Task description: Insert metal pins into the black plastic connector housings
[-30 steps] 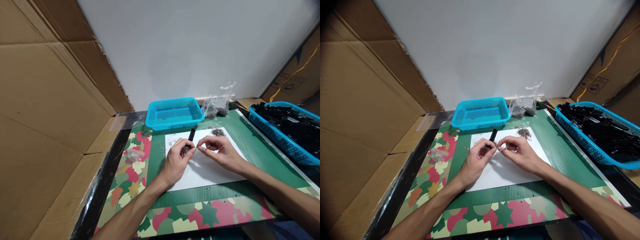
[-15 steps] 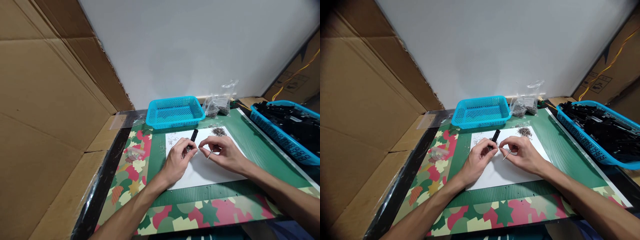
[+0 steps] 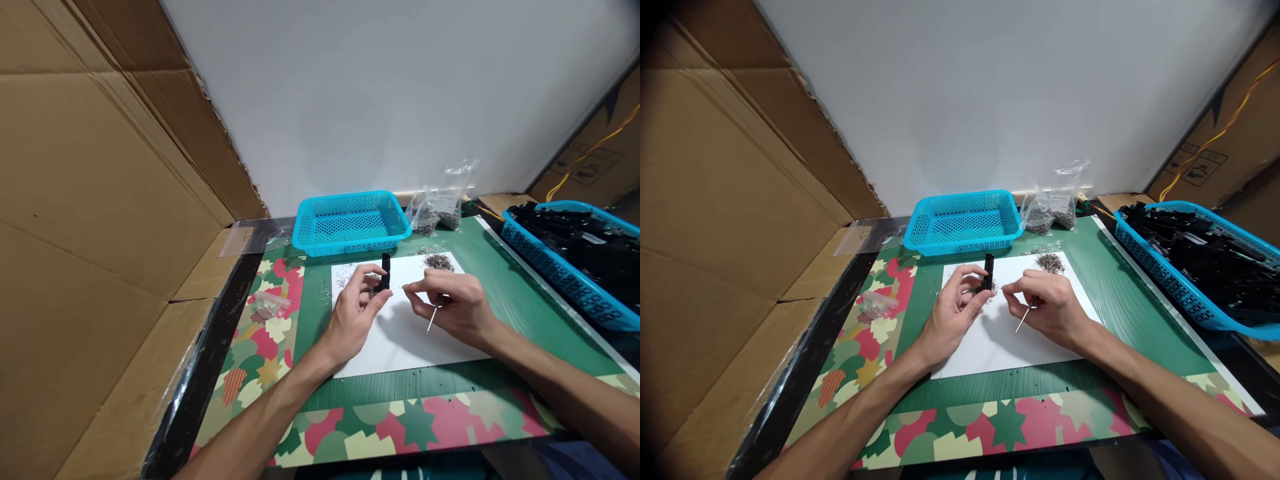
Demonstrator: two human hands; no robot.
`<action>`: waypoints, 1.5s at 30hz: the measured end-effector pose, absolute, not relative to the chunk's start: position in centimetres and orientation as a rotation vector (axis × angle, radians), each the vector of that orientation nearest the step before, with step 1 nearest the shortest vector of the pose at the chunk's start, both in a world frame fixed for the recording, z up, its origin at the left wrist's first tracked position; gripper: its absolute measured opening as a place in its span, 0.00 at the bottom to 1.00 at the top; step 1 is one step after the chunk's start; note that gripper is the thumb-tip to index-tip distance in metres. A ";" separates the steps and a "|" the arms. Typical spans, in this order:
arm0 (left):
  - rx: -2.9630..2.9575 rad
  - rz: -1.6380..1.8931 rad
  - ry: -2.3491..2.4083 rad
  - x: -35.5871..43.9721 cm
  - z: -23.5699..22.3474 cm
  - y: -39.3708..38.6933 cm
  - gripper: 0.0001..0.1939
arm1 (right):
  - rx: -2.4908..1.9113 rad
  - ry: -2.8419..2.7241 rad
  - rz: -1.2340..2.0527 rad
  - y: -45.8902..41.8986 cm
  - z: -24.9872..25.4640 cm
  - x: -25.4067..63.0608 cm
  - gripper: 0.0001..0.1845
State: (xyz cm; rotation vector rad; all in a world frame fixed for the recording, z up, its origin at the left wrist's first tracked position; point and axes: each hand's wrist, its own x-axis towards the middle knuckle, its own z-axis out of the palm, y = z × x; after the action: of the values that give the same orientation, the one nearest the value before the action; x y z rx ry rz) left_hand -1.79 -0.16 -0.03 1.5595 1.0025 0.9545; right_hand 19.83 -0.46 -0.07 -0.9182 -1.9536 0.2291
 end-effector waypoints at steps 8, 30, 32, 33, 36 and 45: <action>1.539 0.991 0.973 -1.5 -0.6 0.0 0.26 | -0.805 -2.047 0.062 -0.4 -0.4 19.7 0.12; 1.632 0.963 0.995 -1.9 -1.3 0.3 0.26 | -0.779 -2.073 0.305 -0.5 -0.2 19.8 0.09; 1.624 0.938 0.985 -1.9 -1.3 0.3 0.26 | -0.788 -2.080 0.389 -0.4 -0.2 19.9 0.09; 1.622 0.924 0.978 -1.9 -1.3 0.2 0.26 | -0.789 -2.085 0.427 -0.4 -0.3 20.0 0.09; 1.624 0.908 0.950 -2.0 -1.4 0.2 0.24 | -0.785 -2.093 0.489 -0.2 -0.4 20.2 0.09; 1.435 0.776 0.784 -2.1 -0.5 0.1 0.28 | -0.783 -2.059 0.222 0.5 -0.1 20.4 0.09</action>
State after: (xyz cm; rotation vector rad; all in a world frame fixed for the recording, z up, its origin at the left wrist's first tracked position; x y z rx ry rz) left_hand -2.14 0.08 -0.45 1.4351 0.7840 0.7761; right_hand 20.41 0.47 -0.12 -0.7831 -2.0594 0.2221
